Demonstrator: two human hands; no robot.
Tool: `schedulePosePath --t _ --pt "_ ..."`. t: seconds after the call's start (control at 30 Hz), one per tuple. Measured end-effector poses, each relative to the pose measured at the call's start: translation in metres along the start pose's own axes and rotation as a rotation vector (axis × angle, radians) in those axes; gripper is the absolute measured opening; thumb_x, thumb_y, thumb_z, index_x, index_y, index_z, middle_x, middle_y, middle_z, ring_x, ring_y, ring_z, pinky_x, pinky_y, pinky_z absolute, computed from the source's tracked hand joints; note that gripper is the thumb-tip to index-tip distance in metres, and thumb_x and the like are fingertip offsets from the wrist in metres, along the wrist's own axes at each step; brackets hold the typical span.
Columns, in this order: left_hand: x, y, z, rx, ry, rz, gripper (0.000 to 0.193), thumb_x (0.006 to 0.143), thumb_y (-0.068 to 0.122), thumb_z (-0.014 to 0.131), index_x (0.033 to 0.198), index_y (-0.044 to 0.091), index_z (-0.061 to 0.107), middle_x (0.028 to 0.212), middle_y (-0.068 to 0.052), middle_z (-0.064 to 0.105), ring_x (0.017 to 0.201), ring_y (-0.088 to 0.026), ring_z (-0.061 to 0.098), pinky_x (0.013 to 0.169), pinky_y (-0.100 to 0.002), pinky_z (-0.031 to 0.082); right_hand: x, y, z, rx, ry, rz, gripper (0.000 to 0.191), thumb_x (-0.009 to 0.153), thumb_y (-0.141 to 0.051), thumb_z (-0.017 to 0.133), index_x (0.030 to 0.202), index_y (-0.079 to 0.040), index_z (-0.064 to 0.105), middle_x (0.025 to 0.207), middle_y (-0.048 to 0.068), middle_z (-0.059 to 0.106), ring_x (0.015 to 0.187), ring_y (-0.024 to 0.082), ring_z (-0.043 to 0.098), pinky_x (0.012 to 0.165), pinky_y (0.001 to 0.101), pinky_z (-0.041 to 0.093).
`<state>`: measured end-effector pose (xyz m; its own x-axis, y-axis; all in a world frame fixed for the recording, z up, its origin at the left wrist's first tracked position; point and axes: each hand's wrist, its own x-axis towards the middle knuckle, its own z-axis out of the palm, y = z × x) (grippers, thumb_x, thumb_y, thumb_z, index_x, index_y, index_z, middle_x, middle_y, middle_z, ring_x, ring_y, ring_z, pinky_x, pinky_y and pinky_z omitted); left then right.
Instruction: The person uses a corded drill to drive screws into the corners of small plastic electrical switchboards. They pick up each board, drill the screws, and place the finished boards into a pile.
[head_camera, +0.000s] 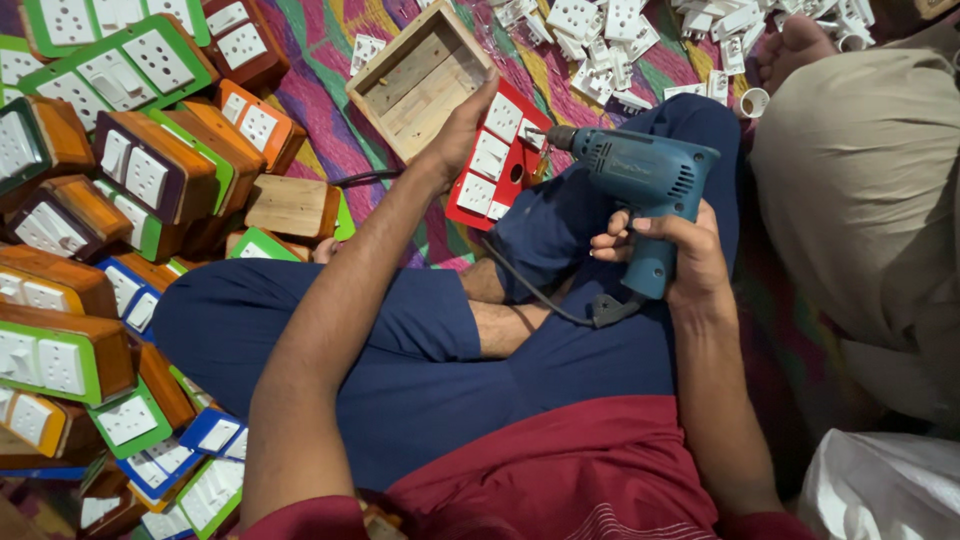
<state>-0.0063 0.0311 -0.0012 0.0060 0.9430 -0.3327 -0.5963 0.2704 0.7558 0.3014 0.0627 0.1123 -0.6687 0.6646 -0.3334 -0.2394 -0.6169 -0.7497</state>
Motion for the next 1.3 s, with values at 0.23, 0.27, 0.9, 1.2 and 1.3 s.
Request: schedulePosePath --t 0.23,0.27,0.9,1.2,1.3 --pt "-0.001 0.004 0.006 0.263 0.169 0.015 0.071 0.096 0.068 0.045 0.099 0.003 0.074 0.088 -0.009 0.076 0.076 -0.015 0.074 0.072 -0.032 0.061 0.0 -0.002 0.002 -0.019 0.003 0.005 0.051 0.085 0.001 0.058 0.133 0.017 0.05 0.093 0.023 0.068 0.084 0.04 0.075 0.076 0.0513 0.067" --pt "-0.002 0.005 0.006 0.327 0.214 0.021 0.073 0.096 0.069 0.045 0.098 0.003 0.074 0.087 -0.008 0.077 0.076 -0.014 0.074 0.072 -0.031 0.061 0.0 -0.001 0.002 -0.03 0.005 0.0 0.052 0.085 0.001 0.058 0.133 0.017 0.05 0.093 0.023 0.068 0.084 0.04 0.075 0.075 0.0512 0.067" --pt "0.003 0.024 -0.024 1.042 0.394 0.206 0.071 0.105 0.062 0.034 0.079 0.0 0.059 0.07 -0.013 0.064 0.068 -0.025 0.062 0.068 -0.042 0.049 0.014 0.006 0.005 -0.043 -0.039 0.094 0.045 0.089 -0.006 0.066 0.129 0.012 0.055 0.091 0.019 0.068 0.079 0.033 0.074 0.072 0.047 0.067" --pt "-0.009 0.036 -0.015 0.869 0.233 0.028 0.057 0.103 0.054 0.056 0.08 0.002 0.064 0.069 -0.005 0.063 0.063 -0.018 0.058 0.061 -0.037 0.047 0.012 0.008 0.0 0.026 -0.022 0.092 0.048 0.087 -0.003 0.061 0.131 0.015 0.053 0.097 0.024 0.069 0.083 0.035 0.074 0.076 0.0481 0.066" --pt "-0.034 0.026 -0.015 0.848 0.089 0.285 0.044 0.091 0.032 0.074 0.117 0.001 0.057 0.101 -0.014 0.071 0.092 -0.024 0.068 0.08 -0.037 0.055 0.008 0.008 -0.005 0.048 -0.008 0.057 0.052 0.085 -0.002 0.058 0.133 0.017 0.052 0.098 0.025 0.068 0.083 0.036 0.073 0.076 0.0489 0.065"
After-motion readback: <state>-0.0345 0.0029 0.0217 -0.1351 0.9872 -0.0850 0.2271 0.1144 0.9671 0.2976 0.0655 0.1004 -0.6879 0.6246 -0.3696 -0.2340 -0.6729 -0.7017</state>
